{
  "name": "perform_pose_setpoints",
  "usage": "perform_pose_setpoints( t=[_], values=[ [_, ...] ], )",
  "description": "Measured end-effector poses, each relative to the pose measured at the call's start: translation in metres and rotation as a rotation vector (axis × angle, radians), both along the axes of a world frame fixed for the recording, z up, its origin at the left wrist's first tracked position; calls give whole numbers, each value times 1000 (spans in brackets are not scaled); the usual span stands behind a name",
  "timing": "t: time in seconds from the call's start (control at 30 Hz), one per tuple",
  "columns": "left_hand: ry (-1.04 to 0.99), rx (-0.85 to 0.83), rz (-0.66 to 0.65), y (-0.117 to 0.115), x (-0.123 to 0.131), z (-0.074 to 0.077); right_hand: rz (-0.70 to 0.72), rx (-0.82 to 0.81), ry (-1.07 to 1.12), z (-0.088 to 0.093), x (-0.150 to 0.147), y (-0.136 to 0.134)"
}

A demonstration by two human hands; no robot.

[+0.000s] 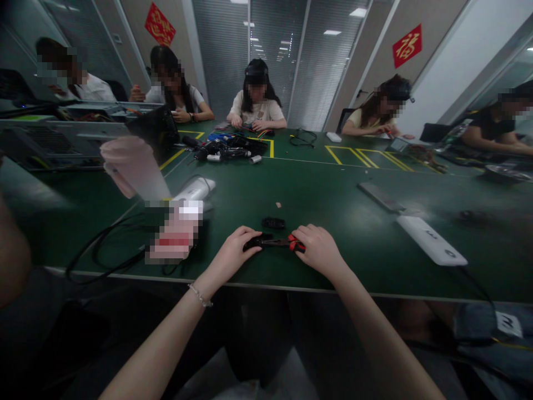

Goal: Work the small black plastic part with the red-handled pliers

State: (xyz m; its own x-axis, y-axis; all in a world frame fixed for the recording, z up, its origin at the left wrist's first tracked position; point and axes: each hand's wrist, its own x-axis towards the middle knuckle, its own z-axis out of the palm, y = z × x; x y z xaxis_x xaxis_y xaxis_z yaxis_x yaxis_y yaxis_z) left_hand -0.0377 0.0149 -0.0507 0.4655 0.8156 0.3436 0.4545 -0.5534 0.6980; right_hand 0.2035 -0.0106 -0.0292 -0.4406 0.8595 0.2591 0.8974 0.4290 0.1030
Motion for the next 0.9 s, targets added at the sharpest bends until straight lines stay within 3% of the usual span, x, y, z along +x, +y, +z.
perform_pose_setpoints(
  t=[0.9],
  values=[
    [-26,-22,-11,-2,0,7,-22,-40,11,2,-1,-1]
  ],
)
